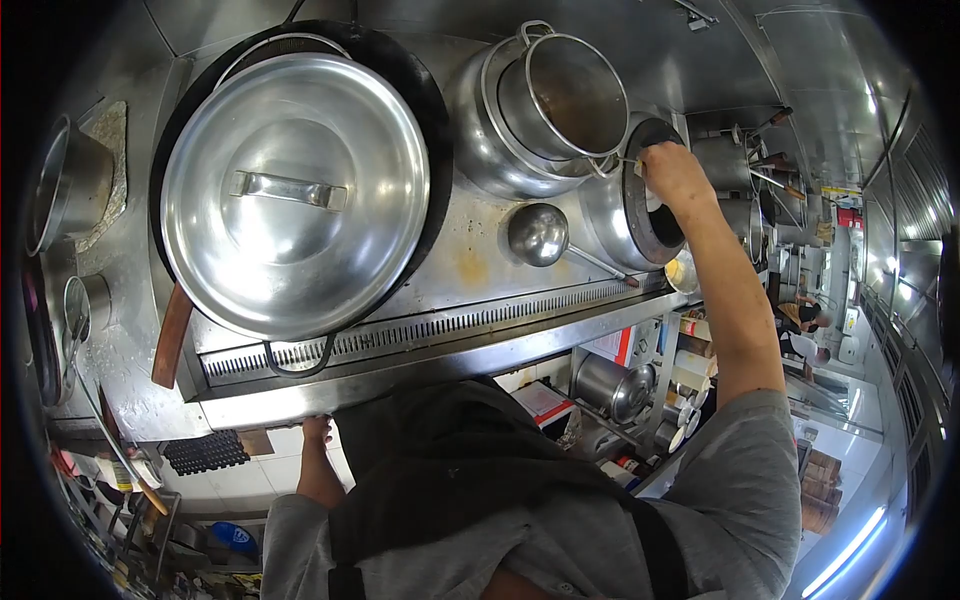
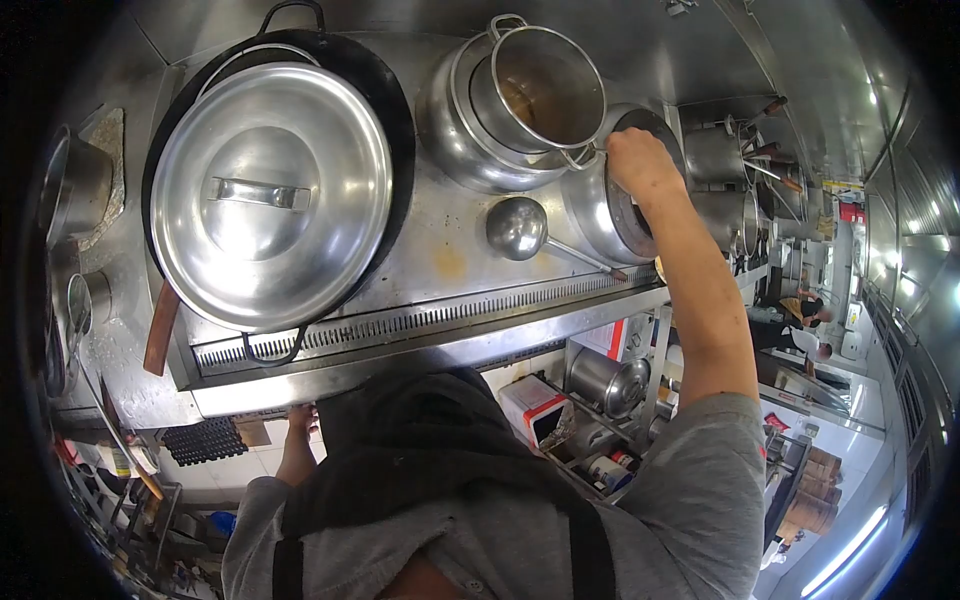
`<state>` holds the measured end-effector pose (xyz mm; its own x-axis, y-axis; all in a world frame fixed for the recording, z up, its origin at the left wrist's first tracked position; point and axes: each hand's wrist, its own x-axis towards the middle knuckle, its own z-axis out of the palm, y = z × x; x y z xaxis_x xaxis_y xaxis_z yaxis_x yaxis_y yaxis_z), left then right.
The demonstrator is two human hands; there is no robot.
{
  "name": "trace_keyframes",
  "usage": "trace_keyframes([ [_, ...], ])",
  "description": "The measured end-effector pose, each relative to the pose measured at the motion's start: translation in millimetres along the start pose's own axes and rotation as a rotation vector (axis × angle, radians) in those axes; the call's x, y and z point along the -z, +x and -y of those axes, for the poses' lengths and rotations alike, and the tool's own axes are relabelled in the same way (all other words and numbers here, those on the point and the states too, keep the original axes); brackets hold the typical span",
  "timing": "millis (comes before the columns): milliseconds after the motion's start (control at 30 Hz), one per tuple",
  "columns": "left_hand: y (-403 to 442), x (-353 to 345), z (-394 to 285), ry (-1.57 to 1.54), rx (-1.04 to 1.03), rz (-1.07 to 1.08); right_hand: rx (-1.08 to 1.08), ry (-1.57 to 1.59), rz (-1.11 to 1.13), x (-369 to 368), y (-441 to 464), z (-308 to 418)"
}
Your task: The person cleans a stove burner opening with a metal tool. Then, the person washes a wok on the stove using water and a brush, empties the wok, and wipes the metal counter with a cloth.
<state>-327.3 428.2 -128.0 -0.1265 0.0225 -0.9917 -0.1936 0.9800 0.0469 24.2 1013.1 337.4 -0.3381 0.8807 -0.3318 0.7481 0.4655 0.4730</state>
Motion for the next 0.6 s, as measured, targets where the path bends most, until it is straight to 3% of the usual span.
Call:
trace_keyframes([
  [600,-6,-1,-10,-0.016,-0.035,-0.061,-0.019,0.056,-0.120,-25,-7,-17],
])
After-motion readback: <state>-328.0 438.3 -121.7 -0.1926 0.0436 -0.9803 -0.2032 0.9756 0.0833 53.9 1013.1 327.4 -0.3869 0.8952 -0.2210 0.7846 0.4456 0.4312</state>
